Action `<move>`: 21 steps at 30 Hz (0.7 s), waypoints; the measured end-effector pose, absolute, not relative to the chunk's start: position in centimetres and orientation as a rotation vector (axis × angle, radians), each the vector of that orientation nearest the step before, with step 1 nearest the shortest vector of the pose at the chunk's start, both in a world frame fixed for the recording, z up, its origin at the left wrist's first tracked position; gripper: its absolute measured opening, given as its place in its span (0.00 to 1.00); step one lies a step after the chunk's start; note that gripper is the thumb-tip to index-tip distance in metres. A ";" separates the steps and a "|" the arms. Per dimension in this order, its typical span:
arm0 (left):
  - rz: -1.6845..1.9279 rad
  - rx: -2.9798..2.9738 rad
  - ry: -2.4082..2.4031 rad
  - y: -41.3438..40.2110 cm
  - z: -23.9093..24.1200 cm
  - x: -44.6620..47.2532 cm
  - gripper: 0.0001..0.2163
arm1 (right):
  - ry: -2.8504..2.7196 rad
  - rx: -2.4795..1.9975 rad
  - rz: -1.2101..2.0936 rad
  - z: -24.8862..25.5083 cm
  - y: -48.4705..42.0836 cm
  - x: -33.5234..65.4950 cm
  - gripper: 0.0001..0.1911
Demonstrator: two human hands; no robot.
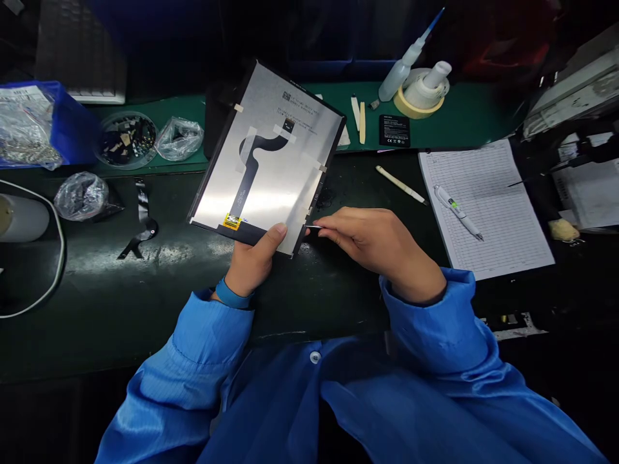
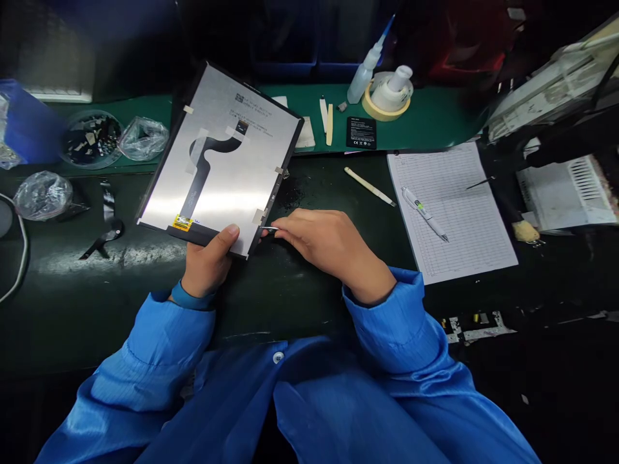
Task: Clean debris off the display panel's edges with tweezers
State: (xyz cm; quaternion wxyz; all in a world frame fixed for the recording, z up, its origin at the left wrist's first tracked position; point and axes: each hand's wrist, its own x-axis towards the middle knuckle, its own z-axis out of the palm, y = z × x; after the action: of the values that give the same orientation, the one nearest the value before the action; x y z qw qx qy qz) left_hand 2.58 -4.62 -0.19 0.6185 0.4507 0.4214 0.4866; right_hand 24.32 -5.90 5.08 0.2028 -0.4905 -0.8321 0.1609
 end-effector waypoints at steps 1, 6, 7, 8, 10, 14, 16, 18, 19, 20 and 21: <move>1.119 1.030 0.969 -4.6 -0.2 2.6 0.13 | -2.329 -1.375 0.418 5.0 -5.9 24.3 0.13; 1.137 1.025 0.958 -4.6 -0.4 2.5 0.12 | -2.304 -1.377 0.431 5.1 -5.8 24.3 0.12; 1.138 1.034 0.968 -4.6 -0.5 2.5 0.13 | -2.289 -1.378 0.463 5.1 -5.8 24.3 0.11; 1.139 1.044 0.982 -4.6 -0.5 2.4 0.13 | -2.275 -1.375 0.493 5.1 -5.8 24.3 0.11; 1.142 1.054 1.011 -4.6 -0.7 2.4 0.14 | -2.258 -1.351 0.532 5.2 -5.8 24.3 0.10; 1.134 1.030 0.990 -4.6 -0.7 2.3 0.13 | -2.265 -1.313 0.519 5.2 -5.8 24.4 0.11; 1.123 1.023 0.971 -4.6 -0.6 2.4 0.13 | -2.290 -1.335 0.505 5.1 -5.8 24.4 0.12; 1.128 1.019 0.966 -4.6 -0.5 2.4 0.12 | -2.316 -1.360 0.481 5.0 -5.8 24.4 0.13; 1.134 1.013 0.964 -4.6 -0.5 2.5 0.12 | -2.323 -1.367 0.468 5.0 -5.8 24.4 0.13; 1.143 1.008 0.962 -4.6 -0.5 2.5 0.12 | -2.327 -1.367 0.465 5.0 -5.8 24.4 0.13; 1.151 1.006 0.964 -4.6 -0.5 2.5 0.12 | -2.325 -1.364 0.471 5.0 -5.8 24.3 0.13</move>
State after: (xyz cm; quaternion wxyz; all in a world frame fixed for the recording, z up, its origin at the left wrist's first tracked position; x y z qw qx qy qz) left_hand 2.46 -4.59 -0.49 0.6189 0.4371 0.4189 0.5004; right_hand 24.34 -5.78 5.02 0.2014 -0.4883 -0.8322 0.1687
